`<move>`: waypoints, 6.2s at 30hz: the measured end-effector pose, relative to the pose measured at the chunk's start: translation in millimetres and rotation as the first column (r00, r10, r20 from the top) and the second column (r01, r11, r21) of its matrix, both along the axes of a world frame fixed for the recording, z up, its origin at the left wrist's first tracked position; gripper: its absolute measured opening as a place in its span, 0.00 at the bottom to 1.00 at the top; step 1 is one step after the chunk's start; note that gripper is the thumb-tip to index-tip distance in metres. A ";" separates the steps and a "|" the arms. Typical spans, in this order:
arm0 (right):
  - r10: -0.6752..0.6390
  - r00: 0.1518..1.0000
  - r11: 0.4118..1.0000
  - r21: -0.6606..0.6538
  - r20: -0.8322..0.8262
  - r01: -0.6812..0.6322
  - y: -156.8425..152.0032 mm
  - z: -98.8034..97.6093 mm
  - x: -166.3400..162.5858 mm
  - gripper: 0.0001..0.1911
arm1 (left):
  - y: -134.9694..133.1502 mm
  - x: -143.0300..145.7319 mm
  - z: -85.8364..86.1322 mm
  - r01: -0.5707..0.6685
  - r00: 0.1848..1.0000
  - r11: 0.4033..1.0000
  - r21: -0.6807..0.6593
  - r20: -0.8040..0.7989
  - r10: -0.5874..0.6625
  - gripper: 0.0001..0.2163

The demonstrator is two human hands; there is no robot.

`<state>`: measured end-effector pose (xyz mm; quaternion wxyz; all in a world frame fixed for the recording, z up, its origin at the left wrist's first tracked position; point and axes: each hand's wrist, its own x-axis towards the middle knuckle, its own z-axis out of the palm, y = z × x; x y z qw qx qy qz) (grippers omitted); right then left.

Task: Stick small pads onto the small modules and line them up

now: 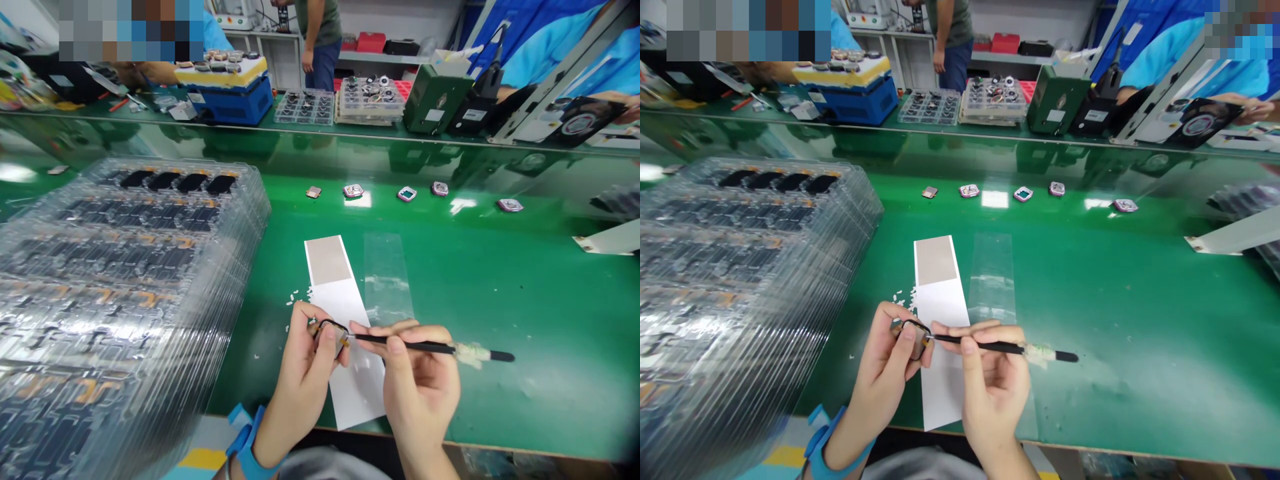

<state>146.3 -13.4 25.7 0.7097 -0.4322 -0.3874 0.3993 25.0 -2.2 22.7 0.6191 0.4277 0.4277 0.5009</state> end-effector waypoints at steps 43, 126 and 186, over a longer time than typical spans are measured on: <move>-0.004 0.949 0.927 -0.355 0.315 0.122 -37.3 -28.1 63.6 0.08 | -1.4 12.9 -1.6 0.461 0.640 0.886 0.045 -0.709 -0.296 0.05; -0.133 0.970 0.973 0.212 0.204 0.089 -13.4 3.6 3.3 0.13 | 1.9 3.8 3.0 0.311 0.846 0.897 0.315 -0.522 -0.111 0.24; -0.152 0.937 0.969 0.235 0.314 0.079 -17.4 4.3 8.7 0.13 | 1.7 3.5 -2.9 0.384 0.745 0.846 0.371 -0.666 -0.046 0.28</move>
